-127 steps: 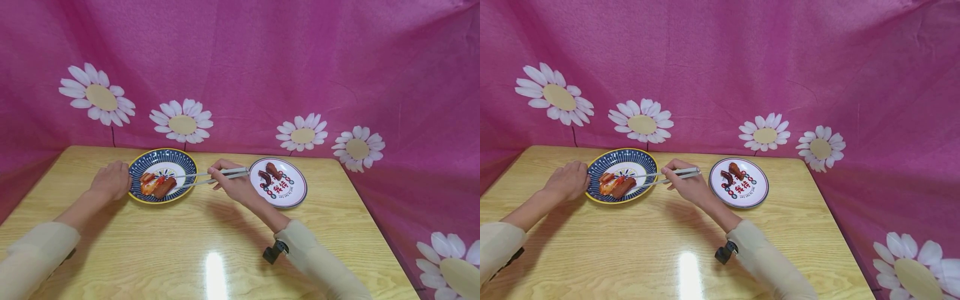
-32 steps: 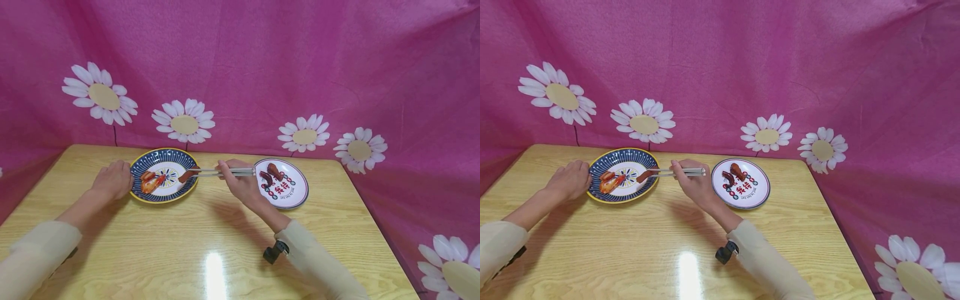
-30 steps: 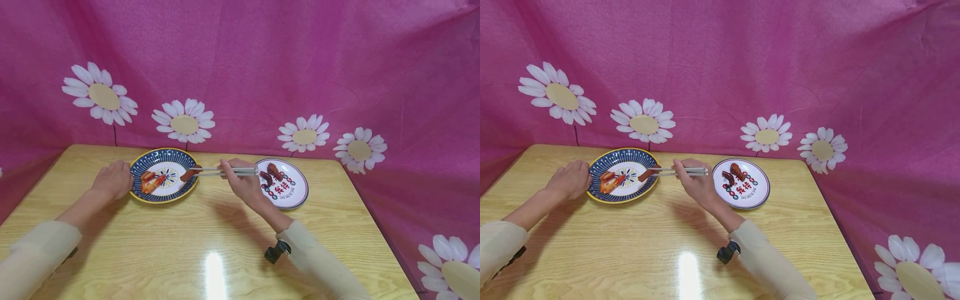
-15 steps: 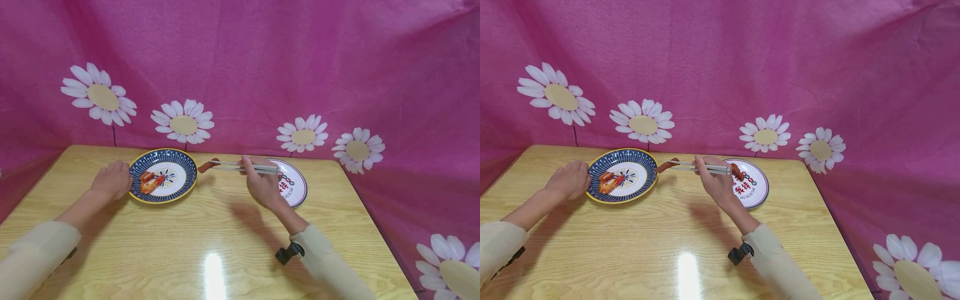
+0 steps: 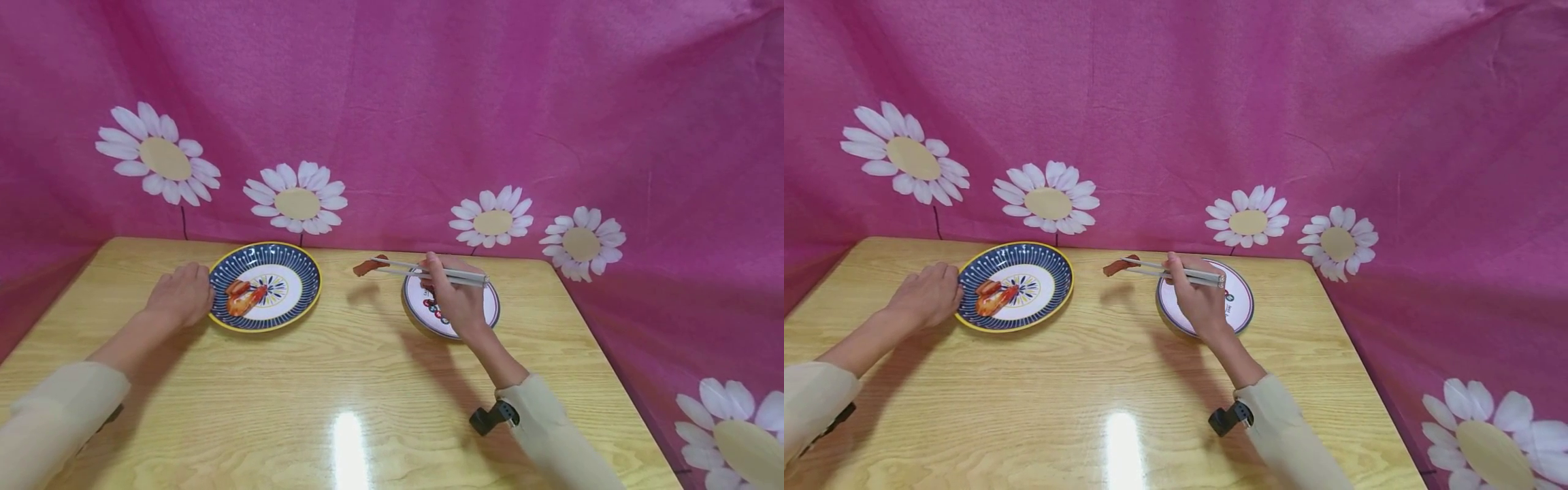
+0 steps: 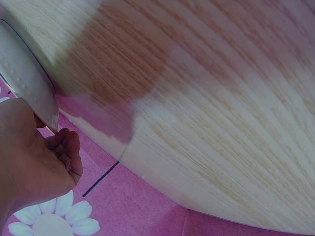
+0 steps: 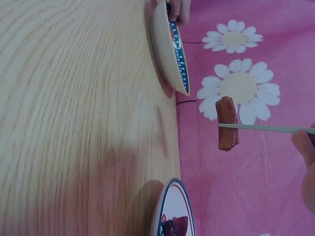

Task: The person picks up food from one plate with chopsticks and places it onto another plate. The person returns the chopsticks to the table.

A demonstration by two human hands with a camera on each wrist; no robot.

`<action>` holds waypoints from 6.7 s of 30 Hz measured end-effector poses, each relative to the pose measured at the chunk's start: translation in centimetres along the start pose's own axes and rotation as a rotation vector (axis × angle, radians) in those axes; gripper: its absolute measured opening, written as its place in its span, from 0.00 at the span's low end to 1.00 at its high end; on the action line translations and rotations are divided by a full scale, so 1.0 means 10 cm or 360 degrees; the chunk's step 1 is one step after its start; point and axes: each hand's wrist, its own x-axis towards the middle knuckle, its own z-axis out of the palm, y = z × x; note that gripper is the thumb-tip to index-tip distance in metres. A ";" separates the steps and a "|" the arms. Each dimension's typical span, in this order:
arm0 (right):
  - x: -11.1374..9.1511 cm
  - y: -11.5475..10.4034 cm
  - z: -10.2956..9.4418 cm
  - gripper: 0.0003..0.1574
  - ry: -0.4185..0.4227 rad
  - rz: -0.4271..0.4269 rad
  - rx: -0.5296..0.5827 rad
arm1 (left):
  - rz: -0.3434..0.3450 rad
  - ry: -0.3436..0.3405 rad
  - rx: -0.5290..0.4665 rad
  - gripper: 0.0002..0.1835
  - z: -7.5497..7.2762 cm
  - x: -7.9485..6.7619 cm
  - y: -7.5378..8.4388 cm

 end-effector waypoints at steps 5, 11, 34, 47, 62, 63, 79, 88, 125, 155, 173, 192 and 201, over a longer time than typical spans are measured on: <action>-0.03 0.18 -0.12 0.13 0.0019 0.0047 0.0041 | -0.0001 0.0013 -0.0006 0.18 0.00 -0.01 -0.01; -0.06 0.08 -0.24 0.12 0.0021 0.0024 -0.0088 | -0.0009 0.0001 -0.0010 0.19 0.00 0.00 -0.01; -0.26 0.35 -0.69 0.12 0.0035 0.0045 -0.0156 | -0.0011 -0.0007 -0.0016 0.19 -0.01 0.01 0.00; -0.34 0.29 -0.90 0.10 0.0017 0.0090 -0.0202 | 0.0023 0.0050 -0.0004 0.17 0.00 0.01 0.00; -0.43 0.41 -1.06 0.10 0.0031 0.0127 -0.0280 | 0.0010 0.0050 -0.0014 0.17 0.00 -0.02 0.01; -0.43 0.39 -1.05 0.10 0.0028 0.0128 -0.0265 | 0.0008 0.0047 -0.0013 0.17 -0.01 -0.02 0.01; -0.43 0.13 -1.03 0.11 -0.0018 0.0141 -0.0432 | 0.0004 0.0019 0.0005 0.18 -0.01 -0.02 0.00; -0.46 0.16 -1.05 0.11 -0.0034 0.0165 -0.0453 | -0.0010 -0.0009 0.0017 0.18 -0.01 -0.01 0.00; -0.44 0.12 -1.14 0.11 -0.0072 0.0350 -0.0406 | -0.0014 0.0016 -0.0016 0.18 0.00 -0.01 -0.01; -0.24 0.23 -0.84 0.18 -0.0107 0.0334 -0.0204 | -0.0012 0.0009 0.0020 0.19 0.01 0.01 0.00; -0.07 0.13 -0.36 0.24 -0.0377 0.0566 0.0242 | -0.0023 0.0002 0.0009 0.18 0.00 0.01 0.01; 0.03 0.04 0.19 0.20 -0.0430 0.0462 0.0158 | -0.0031 0.0002 -0.0001 0.18 0.01 0.00 -0.01; 0.09 -0.10 0.34 0.17 -0.0497 0.0531 0.0178 | -0.0014 0.0006 -0.0001 0.18 0.00 0.01 -0.01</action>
